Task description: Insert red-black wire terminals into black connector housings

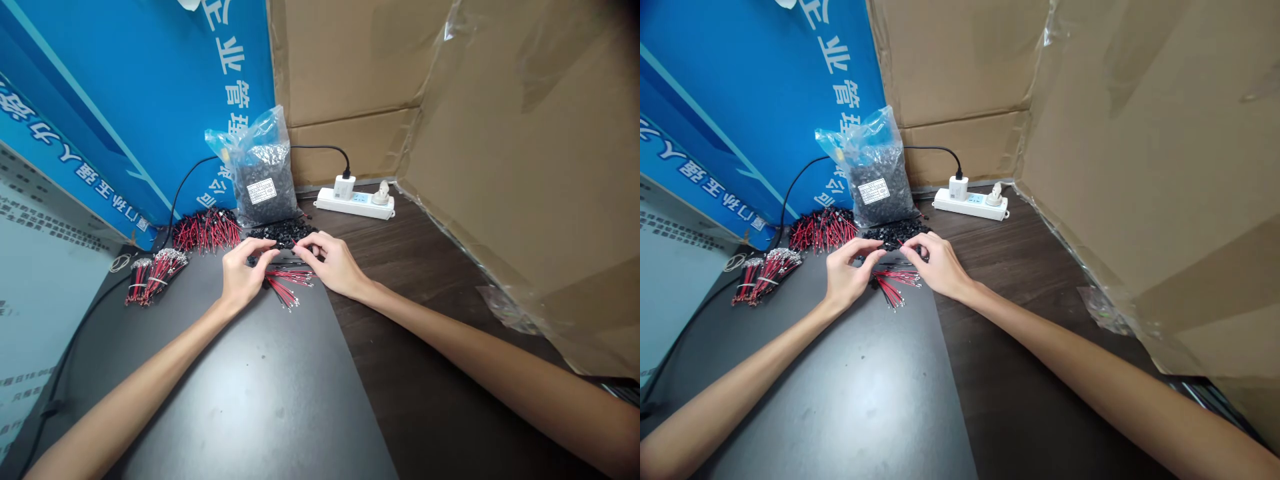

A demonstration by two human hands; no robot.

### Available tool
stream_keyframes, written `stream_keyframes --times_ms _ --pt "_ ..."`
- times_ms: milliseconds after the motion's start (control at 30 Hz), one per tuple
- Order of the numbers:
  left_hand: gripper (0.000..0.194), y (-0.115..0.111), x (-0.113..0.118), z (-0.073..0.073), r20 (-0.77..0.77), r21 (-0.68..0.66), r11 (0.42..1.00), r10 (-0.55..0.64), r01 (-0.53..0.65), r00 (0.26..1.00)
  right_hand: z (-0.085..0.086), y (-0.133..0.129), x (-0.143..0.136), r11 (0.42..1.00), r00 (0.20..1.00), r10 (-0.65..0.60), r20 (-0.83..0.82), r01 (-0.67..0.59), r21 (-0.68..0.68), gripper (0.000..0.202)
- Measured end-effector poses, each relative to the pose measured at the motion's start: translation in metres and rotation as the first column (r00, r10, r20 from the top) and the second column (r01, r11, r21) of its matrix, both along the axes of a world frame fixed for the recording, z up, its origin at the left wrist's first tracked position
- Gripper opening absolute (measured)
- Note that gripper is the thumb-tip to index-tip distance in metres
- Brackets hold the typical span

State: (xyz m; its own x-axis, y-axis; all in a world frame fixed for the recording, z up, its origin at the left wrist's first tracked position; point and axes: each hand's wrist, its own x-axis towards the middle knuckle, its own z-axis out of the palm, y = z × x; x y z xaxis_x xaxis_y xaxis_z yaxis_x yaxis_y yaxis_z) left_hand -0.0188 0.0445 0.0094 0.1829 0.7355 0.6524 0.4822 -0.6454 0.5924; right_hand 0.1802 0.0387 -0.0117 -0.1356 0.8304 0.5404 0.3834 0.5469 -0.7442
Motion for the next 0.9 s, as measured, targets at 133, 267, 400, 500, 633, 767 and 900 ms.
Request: stream_keyframes --times_ms 133,267,400,500,633,767,900 --pt "0.009 0.0011 -0.0006 -0.0014 0.011 -0.073 0.997 -0.020 0.021 1.000 0.0001 -0.0002 -0.0001 1.000 1.000 0.020 -0.002 -0.020 -0.018 0.017" --pt "0.014 0.0015 -0.0015 -0.0032 0.018 -0.100 0.994 -0.045 0.047 0.999 0.0000 0.0001 0.0001 1.000 1.000 0.028 0.002 -0.028 -0.010 0.018" --pt "0.016 0.0025 -0.0018 -0.0056 0.067 -0.155 0.985 -0.059 0.069 0.996 0.0001 -0.0001 0.0000 1.000 1.000 0.022 0.013 -0.022 -0.003 0.018" --pt "0.016 0.0032 -0.0017 -0.0071 0.115 -0.200 0.977 -0.047 0.069 0.992 0.0009 -0.0009 -0.0003 0.999 0.999 0.035 0.027 -0.035 -0.006 0.017" --pt "0.018 0.0033 -0.0015 -0.0082 0.157 -0.247 0.964 -0.060 0.098 0.986 0.0016 -0.0018 -0.0005 0.999 0.997 0.051 0.050 -0.051 0.003 0.016" --pt "0.017 0.0031 -0.0013 -0.0086 0.191 -0.278 0.952 -0.073 0.126 0.979 0.0013 -0.0018 -0.0004 0.998 0.998 0.048 0.047 -0.050 0.025 0.014" --pt "0.017 0.0036 -0.0009 -0.0083 0.200 -0.294 0.948 -0.068 0.125 0.978 0.0008 -0.0015 -0.0002 0.998 0.998 0.055 0.042 -0.056 0.031 0.013"
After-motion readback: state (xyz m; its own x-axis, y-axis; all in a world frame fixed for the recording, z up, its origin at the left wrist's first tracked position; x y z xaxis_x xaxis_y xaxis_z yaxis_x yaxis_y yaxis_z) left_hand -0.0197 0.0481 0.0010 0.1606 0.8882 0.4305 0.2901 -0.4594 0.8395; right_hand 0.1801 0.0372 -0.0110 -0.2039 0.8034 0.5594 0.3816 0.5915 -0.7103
